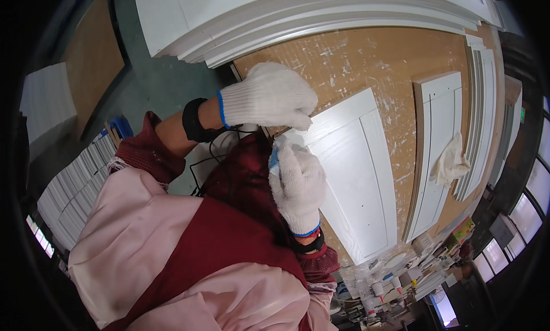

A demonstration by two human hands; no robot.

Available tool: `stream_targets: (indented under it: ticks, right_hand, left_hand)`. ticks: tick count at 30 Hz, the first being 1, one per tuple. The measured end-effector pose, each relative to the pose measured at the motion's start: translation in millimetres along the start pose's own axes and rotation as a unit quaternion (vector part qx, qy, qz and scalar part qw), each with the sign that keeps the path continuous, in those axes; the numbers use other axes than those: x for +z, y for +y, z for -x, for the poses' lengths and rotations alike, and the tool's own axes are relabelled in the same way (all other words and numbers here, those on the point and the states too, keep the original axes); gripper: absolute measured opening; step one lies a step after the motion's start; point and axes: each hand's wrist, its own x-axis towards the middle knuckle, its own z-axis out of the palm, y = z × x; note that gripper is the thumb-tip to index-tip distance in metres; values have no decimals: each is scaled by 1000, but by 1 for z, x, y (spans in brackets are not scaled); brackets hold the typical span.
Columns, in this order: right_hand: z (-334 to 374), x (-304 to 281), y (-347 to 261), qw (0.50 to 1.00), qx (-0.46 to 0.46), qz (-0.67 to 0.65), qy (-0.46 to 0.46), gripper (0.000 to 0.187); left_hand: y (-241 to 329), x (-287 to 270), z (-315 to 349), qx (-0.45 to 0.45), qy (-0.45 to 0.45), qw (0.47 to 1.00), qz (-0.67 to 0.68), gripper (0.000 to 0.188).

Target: Cleaning and inspecting white wooden furniture panels using a cleaning sponge and a rag.

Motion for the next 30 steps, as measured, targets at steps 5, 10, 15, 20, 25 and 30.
stream_targets:
  ticks: [5,10,15,20,25,30]
  right_hand:
    - [-16,-2,-8,997,21,36,-59,61]
    - [-23,4,-9,998,11,39,-56,56]
    - [-12,3,-11,995,53,49,-64,62]
    - [-22,12,-8,993,58,39,-93,63]
    - [-25,5,-13,998,12,58,-23,39]
    - [-23,12,-14,991,79,59,-90,58]
  left_hand:
    - [-2,5,0,-2,1,1000,-1,28]
    - [-10,13,0,33,44,998,22,26]
    - [-16,25,2,114,177,974,86,23]
    - [-9,15,1,41,67,994,70,24]
    - [-12,20,0,22,86,993,77,25]
    - [-11,17,1,42,97,992,71,26]
